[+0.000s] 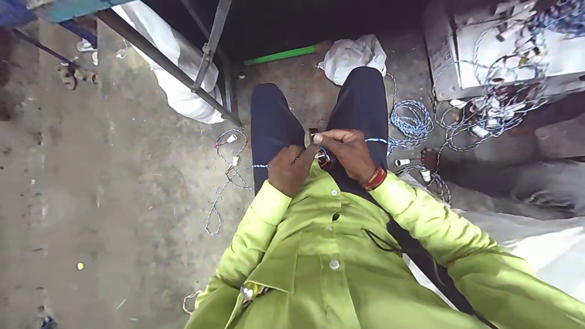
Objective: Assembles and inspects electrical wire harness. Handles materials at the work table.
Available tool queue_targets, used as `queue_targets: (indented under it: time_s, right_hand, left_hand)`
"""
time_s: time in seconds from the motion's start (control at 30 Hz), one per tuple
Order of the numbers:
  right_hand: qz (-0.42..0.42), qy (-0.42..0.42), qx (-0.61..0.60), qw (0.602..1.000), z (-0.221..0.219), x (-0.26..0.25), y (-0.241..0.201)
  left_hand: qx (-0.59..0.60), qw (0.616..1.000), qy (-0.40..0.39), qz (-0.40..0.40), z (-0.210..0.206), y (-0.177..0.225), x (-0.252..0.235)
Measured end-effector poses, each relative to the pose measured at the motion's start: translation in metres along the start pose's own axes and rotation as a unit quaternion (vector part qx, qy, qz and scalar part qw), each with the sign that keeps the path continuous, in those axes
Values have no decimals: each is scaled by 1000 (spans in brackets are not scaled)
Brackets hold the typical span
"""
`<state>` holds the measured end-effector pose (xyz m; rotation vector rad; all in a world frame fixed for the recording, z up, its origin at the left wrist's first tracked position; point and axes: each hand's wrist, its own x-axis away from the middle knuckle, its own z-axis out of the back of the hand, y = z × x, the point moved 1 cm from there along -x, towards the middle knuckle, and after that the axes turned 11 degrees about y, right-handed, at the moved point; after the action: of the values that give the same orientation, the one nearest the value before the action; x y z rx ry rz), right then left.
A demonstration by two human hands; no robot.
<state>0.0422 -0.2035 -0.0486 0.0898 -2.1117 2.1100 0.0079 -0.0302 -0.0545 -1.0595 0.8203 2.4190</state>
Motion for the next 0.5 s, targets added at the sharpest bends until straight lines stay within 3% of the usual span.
queue_targets:
  time_s: [0.17, 0.27, 0.37, 0.5]
  right_hand:
    - [-31, -36, -57, 997, 3, 0, -5]
    - [24, -55, -87, 994, 6, 2, 1]
    - [93, -39, -81, 992, 5, 11, 2]
    - [118, -24, -87, 989, 5, 13, 4]
  left_hand:
    - [12, 998, 59, -10, -3, -2, 3]
    - [52, 990, 26, 126, -2, -1, 1]
    - [152, 942, -83, 287, 7, 4, -6]
    - [280, 888, -92, 352, 1, 3, -10]
